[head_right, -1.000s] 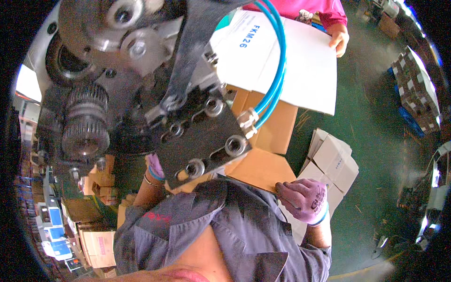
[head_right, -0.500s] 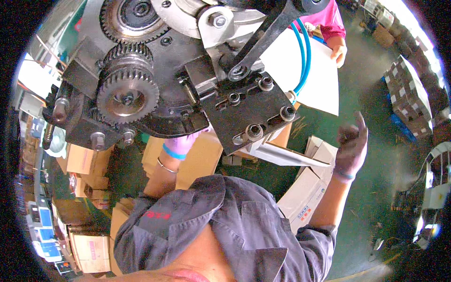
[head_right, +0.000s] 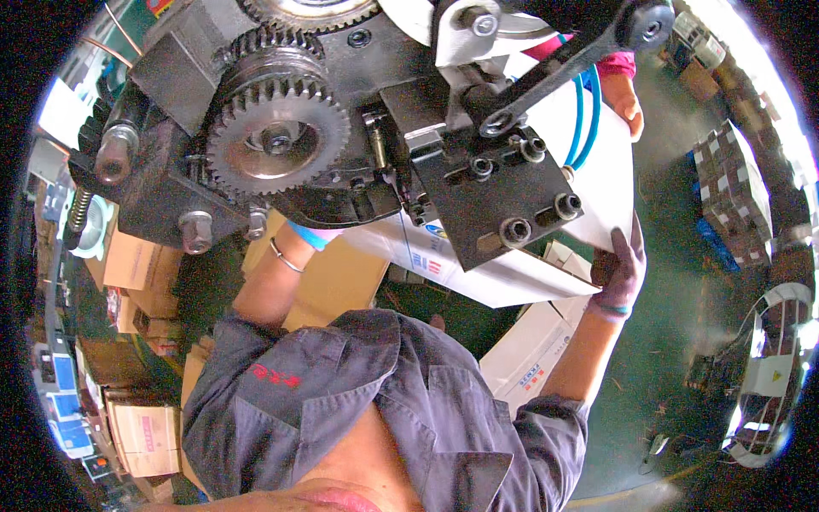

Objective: The person feeds cardboard sheets into a packaging machine and moves stacks of cardboard on the factory floor.

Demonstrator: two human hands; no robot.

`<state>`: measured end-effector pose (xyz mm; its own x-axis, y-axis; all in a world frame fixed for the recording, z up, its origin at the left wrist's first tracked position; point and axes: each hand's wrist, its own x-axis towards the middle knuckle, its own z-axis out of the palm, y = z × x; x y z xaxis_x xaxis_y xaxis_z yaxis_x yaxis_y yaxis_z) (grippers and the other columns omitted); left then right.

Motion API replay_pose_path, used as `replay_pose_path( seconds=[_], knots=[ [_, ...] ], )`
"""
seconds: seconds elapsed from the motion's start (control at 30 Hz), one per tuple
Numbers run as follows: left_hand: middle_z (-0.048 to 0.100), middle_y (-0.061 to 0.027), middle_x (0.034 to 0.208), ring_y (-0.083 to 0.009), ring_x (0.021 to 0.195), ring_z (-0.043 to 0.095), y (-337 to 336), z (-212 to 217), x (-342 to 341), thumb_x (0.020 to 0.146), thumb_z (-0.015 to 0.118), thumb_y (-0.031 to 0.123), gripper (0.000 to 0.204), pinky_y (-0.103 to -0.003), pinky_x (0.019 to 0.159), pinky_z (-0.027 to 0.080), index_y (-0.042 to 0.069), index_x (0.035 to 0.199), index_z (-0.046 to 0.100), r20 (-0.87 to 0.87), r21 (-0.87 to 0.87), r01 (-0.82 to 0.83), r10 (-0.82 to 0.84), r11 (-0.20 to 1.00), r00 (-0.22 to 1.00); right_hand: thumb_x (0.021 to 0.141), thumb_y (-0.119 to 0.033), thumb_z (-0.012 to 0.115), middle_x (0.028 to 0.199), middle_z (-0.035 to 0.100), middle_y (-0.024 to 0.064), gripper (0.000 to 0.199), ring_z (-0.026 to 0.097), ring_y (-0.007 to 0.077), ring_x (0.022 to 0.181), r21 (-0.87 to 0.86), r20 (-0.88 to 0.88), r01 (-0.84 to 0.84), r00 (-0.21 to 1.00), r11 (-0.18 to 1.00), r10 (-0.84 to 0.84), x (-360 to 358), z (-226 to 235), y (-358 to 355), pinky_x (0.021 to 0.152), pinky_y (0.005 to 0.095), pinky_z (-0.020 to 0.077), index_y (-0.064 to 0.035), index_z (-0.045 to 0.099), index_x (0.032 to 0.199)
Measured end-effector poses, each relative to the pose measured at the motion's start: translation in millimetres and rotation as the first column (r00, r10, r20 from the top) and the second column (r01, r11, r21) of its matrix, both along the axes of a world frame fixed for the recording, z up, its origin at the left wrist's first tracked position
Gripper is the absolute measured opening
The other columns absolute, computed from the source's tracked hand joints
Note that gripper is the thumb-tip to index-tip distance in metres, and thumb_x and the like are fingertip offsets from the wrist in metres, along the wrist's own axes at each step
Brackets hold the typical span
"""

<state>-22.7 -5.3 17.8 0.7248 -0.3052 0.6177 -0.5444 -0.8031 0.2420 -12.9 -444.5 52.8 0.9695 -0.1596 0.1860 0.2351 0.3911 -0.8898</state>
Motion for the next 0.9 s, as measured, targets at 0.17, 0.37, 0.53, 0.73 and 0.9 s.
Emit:
replay_pose_path(
  seconds=[0.17,0.37,0.53,0.73,0.9],
  knots=[
    [0.055,-0.0142,0.123,-0.0341,0.115,0.048,11.3,1.9,3.8,0.084,0.057,0.027,0.039,-0.045,0.101,0.035,0.008,0.118,0.057,-0.093,-0.051,0.07,-0.075,0.996,0.993,0.082,-0.007,0.057,0.12,0.056,0.0188,0.054,0.059,0.0268,0.107,-0.105,0.007,0.111,0.994,0.988,-0.111,-38.7,5.1,14.0,0.092,0.0366,0.0472,0.007,0.042,0.132],
    [0.052,-0.0141,0.127,-0.0339,0.118,0.046,35.0,13.1,34.1,0.086,0.055,0.029,0.041,-0.045,0.104,0.032,0.008,0.121,0.055,-0.253,-0.183,0.169,-0.212,0.969,0.944,0.082,-0.009,0.057,0.126,0.053,0.0154,0.056,0.056,0.025,0.11,-0.046,-0.002,0.016,1.0,0.999,-0.016,-30.0,6.3,42.1,0.097,0.0358,0.043,0.0056,0.04,0.133],
    [0.05,-0.0139,0.131,-0.0337,0.121,0.044,37.4,-0.6,37.7,0.087,0.053,0.03,0.043,-0.044,0.106,0.03,0.008,0.124,0.053,-0.287,-0.35,0.259,-0.367,0.9,0.885,0.086,-0.006,0.056,0.128,0.049,0.0135,0.041,0.053,0.0255,0.113,-0.691,0.298,0.241,0.954,0.681,-0.035,-30.1,-29.5,1.6,0.091,0.0361,0.0472,-0.0021,0.048,0.126],
    [0.047,-0.0138,0.135,-0.0335,0.125,0.042,36.2,-11.3,20.2,0.088,0.051,0.032,0.046,-0.044,0.108,0.028,0.007,0.127,0.051,-0.263,-0.57,0.274,-0.488,0.775,0.832,0.083,0.002,0.051,0.121,0.056,0.0149,0.042,0.06,0.024,0.104,-0.101,-0.178,0.047,0.982,0.994,-0.065,-35.6,-9.3,46.8,0.088,0.0318,0.0485,-0.0001,0.05,0.125],
    [0.045,-0.0139,0.138,-0.0327,0.127,0.04,43.1,-9.0,37.4,0.088,0.049,0.037,0.051,-0.044,0.11,0.025,0.007,0.13,0.049,-0.078,0.283,-0.024,0.048,0.959,0.996,0.085,-0.021,0.058,0.111,0.061,0.0099,0.045,0.06,0.0183,0.098,-0.352,0.115,0.139,0.988,0.926,-0.105,-33.2,-19.0,47.9,0.084,0.0286,0.0465,0.0052,0.052,0.121]
  ],
)
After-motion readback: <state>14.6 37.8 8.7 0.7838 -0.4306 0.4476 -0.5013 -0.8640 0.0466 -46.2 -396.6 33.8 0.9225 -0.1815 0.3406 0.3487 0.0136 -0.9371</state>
